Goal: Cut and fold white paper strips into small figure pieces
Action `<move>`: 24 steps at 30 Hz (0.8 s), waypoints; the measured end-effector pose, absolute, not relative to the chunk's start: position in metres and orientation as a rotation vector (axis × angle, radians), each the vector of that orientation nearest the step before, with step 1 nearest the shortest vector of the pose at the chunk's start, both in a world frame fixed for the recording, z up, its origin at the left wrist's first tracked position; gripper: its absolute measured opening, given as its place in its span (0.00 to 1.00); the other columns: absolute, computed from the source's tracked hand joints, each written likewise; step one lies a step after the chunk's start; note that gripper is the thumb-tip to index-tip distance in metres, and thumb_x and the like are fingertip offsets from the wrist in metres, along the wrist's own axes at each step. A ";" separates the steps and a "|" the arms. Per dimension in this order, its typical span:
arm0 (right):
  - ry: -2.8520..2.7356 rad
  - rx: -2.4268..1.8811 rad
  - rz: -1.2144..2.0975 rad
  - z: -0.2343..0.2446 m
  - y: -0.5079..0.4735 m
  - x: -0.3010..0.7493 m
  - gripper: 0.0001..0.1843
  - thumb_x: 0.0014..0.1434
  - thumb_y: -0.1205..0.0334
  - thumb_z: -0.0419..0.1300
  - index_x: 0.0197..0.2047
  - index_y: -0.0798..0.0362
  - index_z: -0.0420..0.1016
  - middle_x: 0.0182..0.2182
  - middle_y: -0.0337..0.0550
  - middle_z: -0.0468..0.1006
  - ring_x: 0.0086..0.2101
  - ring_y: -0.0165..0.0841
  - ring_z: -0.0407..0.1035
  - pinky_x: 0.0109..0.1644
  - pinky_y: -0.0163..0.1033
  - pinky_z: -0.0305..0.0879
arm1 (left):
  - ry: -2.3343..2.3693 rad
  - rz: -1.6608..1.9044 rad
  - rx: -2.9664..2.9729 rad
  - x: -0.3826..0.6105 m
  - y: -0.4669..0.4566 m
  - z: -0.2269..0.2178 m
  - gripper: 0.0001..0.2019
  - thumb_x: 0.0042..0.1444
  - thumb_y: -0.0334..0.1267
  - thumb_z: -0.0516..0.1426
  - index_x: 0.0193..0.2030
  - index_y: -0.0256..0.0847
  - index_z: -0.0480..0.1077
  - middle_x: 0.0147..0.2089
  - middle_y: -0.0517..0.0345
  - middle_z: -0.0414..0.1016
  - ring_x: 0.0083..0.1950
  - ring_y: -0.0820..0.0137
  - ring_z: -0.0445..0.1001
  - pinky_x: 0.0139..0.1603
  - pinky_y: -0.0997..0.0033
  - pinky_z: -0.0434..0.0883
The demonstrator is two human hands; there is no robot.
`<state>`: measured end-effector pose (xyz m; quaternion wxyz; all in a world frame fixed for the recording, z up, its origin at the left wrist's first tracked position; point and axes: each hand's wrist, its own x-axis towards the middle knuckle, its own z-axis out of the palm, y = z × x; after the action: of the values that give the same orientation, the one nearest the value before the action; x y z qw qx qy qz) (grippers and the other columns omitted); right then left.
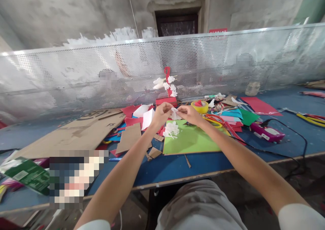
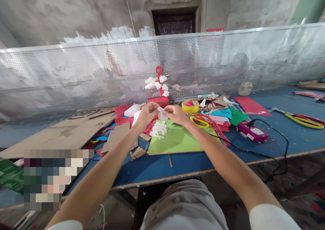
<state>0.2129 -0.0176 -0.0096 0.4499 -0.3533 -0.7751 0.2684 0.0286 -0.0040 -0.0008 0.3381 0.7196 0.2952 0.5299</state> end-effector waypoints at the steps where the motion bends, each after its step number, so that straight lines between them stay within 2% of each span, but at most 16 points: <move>1: -1.913 -0.872 0.692 -0.009 -0.019 0.213 0.17 0.58 0.48 0.58 0.38 0.55 0.74 0.32 0.44 0.78 0.32 0.33 0.72 0.36 0.36 0.67 | 0.784 1.391 1.888 0.029 -0.004 -0.001 0.07 0.50 0.31 0.59 0.37 0.37 0.68 0.33 0.58 0.73 0.33 0.73 0.72 0.37 0.72 0.70; 7: -1.966 -0.846 0.717 -0.010 -0.019 0.211 0.17 0.53 0.51 0.63 0.40 0.54 0.72 0.33 0.44 0.78 0.33 0.34 0.72 0.36 0.36 0.66 | 0.847 1.402 1.994 0.030 -0.005 -0.001 0.11 0.49 0.27 0.57 0.41 0.37 0.68 0.38 0.56 0.73 0.34 0.74 0.71 0.35 0.74 0.68; 11: -1.947 -0.883 0.709 -0.010 -0.017 0.212 0.15 0.53 0.52 0.63 0.36 0.55 0.72 0.31 0.44 0.78 0.32 0.34 0.73 0.35 0.36 0.65 | 0.861 1.325 2.107 0.029 -0.004 -0.001 0.15 0.50 0.25 0.53 0.45 0.37 0.71 0.34 0.58 0.72 0.30 0.76 0.68 0.31 0.76 0.65; 15: -1.944 -0.898 0.731 -0.010 -0.016 0.215 0.13 0.54 0.54 0.62 0.37 0.56 0.73 0.33 0.46 0.80 0.34 0.36 0.74 0.37 0.37 0.66 | 0.916 1.270 2.241 0.026 -0.001 -0.001 0.13 0.52 0.26 0.53 0.41 0.37 0.74 0.31 0.58 0.73 0.31 0.74 0.69 0.33 0.74 0.65; 24: -1.993 -0.912 0.829 -0.011 -0.015 0.216 0.12 0.53 0.62 0.63 0.42 0.55 0.75 0.35 0.46 0.81 0.36 0.35 0.75 0.38 0.37 0.69 | 0.951 1.273 2.217 0.022 -0.001 0.000 0.11 0.52 0.28 0.53 0.41 0.36 0.73 0.33 0.56 0.76 0.33 0.71 0.73 0.35 0.73 0.69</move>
<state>0.2164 -0.0146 -0.0107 0.3884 -0.3586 -0.7837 0.3261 0.0224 -0.0007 0.0001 0.2056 0.7954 0.3412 0.4569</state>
